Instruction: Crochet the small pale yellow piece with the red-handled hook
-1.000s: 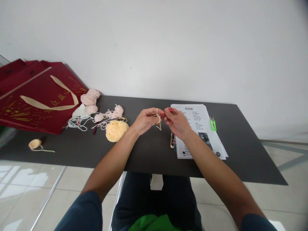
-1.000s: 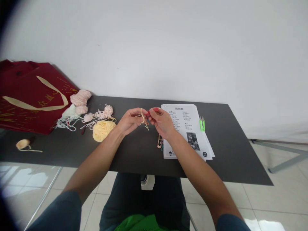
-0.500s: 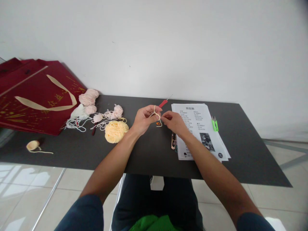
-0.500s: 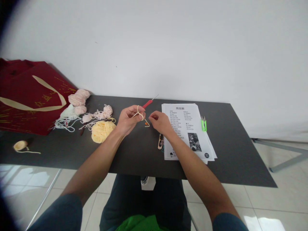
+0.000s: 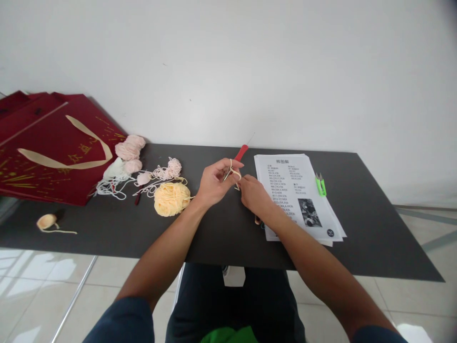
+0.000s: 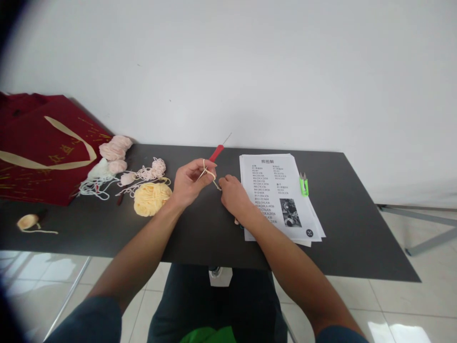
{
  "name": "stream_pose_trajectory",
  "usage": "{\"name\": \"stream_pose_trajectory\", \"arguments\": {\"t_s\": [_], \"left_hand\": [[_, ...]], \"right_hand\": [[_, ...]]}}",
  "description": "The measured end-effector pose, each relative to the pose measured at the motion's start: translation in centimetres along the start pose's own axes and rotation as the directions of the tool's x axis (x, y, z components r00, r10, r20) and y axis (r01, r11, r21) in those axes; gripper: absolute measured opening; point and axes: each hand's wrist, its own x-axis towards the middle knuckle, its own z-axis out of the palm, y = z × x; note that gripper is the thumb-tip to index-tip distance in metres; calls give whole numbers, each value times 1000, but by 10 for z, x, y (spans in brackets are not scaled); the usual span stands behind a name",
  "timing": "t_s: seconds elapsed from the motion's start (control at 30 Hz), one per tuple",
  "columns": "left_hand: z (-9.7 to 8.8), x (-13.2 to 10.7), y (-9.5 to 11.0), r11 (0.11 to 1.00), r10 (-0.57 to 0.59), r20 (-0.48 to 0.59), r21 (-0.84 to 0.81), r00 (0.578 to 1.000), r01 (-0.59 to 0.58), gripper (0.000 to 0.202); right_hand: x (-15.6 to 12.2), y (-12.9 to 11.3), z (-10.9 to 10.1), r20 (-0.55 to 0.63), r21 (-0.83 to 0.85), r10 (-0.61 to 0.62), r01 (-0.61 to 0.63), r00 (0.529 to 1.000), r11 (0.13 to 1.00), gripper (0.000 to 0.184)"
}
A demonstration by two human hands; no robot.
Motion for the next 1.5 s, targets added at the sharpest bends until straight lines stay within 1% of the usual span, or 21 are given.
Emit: {"name": "stream_pose_trajectory", "arguments": {"t_s": [0.1, 0.13, 0.2, 0.27, 0.33, 0.43, 0.47, 0.53, 0.63, 0.7, 0.8, 0.9, 0.97, 1.0, 1.07, 1.13, 1.17, 1.23, 1.27, 1.4, 1.5], "left_hand": [[5, -3, 6, 981, 83, -38, 181, 996, -75, 19], [7, -5, 8, 965, 109, -43, 245, 993, -95, 19], [11, -7, 9, 938, 150, -60, 325, 987, -123, 19], [14, -8, 9, 921, 170, -86, 368, 982, -127, 19], [17, -8, 8, 910, 189, -120, 394, 975, -128, 17], [20, -9, 7, 924, 191, -166, 362, 967, -120, 11], [21, -9, 7, 940, 169, -179, 326, 969, -104, 9], [22, -8, 6, 970, 93, -197, 240, 976, -44, 10], [23, -8, 5, 990, -54, -212, 113, 976, 79, 17], [22, -7, 3, 991, -111, -219, 52, 969, 126, 22], [21, -6, 2, 990, -128, -221, 33, 967, 138, 23], [21, -5, 2, 991, -110, -229, 55, 967, 125, 23], [21, -4, 3, 991, -101, -234, 59, 967, 118, 23], [21, -4, 3, 991, -103, -235, 58, 967, 119, 23], [22, -4, 3, 991, -108, -234, 55, 966, 124, 23], [22, -4, 3, 991, -106, -233, 52, 967, 121, 24], [22, -4, 3, 992, -103, -233, 51, 967, 118, 24], [21, -4, 2, 991, -102, -234, 56, 967, 118, 24], [21, -4, 1, 991, -104, -234, 60, 967, 121, 24], [20, -4, -1, 990, -112, -227, 63, 968, 129, 24], [20, -3, 0, 988, -116, -236, 69, 965, 136, 23]], "right_hand": [[-4, 1, -7, -62, 12, 35, -34, 997, 999, 23], [-5, 0, -11, -132, 62, 60, -52, 989, 997, 19], [-8, -3, -23, -298, 231, 112, -42, 948, 972, 13], [-12, -10, -35, -361, 432, 213, -39, 908, 901, 9], [-16, -20, -46, -341, 618, 304, -31, 889, 785, 5], [-22, -35, -54, -310, 802, 356, 41, 881, 596, 2], [-24, -38, -54, -286, 841, 365, 50, 886, 539, 4], [-25, -43, -53, -251, 884, 369, 57, 895, 464, 6], [-23, -44, -48, -212, 917, 373, 52, 903, 395, 7], [-21, -42, -45, -185, 934, 363, 49, 913, 353, 7], [-18, -37, -42, -172, 952, 351, 63, 921, 300, 10], [-16, -31, -41, -191, 959, 375, 91, 907, 267, 9], [-15, -26, -43, -223, 950, 396, 107, 891, 293, 6], [-14, -23, -44, -252, 935, 401, 116, 881, 334, 4], [-13, -15, -48, -339, 872, 385, 133, 859, 472, 4], [-11, -6, -52, -407, 738, 281, 132, 869, 662, 10], [-10, 0, -54, -392, 674, 225, 112, 892, 730, 13], [-7, 9, -55, -280, 644, 158, 64, 947, 762, 16], [-6, 13, -55, -256, 633, 153, 46, 954, 772, 17], [-2, 21, -47, -279, 493, 110, 44, 954, 869, 20], [-2, 21, -41, -269, 453, 77, 56, 960, 890, 22]]}}
